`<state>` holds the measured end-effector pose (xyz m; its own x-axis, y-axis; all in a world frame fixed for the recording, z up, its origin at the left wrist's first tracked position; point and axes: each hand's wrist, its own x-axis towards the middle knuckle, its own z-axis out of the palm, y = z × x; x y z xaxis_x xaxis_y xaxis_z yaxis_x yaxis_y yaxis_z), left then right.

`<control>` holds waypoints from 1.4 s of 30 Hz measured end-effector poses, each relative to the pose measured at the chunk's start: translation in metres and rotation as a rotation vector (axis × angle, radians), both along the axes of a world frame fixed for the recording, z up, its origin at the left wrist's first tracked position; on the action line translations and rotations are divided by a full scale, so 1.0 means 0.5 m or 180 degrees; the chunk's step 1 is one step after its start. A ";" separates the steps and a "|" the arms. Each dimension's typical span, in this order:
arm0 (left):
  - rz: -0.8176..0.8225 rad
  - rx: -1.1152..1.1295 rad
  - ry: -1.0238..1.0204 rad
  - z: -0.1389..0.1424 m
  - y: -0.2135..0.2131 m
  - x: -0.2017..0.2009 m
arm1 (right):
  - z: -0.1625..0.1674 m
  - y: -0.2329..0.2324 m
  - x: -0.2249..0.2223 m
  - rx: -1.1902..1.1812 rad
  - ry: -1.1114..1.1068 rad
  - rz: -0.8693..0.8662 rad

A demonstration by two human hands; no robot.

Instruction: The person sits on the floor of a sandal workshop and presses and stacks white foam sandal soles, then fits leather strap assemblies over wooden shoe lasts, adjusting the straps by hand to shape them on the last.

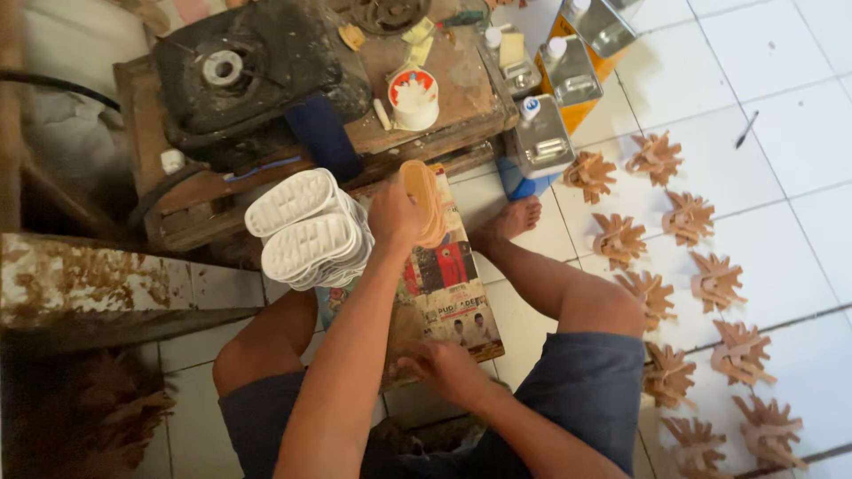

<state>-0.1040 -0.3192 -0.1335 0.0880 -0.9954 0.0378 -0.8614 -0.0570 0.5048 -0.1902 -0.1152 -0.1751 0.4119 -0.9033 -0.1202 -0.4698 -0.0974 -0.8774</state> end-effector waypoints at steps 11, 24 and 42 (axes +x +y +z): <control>0.0135 -0.0315 0.1292 -0.003 -0.002 0.001 | -0.008 0.006 -0.003 0.0044 0.0125 -0.0144; -0.0447 0.0188 0.3989 0.153 0.383 0.052 | -0.071 0.020 0.049 0.0119 -0.0298 0.0180; -0.0642 -0.0437 0.4434 0.156 0.525 0.165 | 0.023 0.063 0.085 -0.0947 0.0126 0.0254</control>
<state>-0.0216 -0.0567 -0.0553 -0.0082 -0.9908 0.1353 0.3524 0.1237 0.9276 -0.1478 -0.0839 -0.1636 0.4831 -0.8663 0.1273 -0.4836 -0.3852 -0.7859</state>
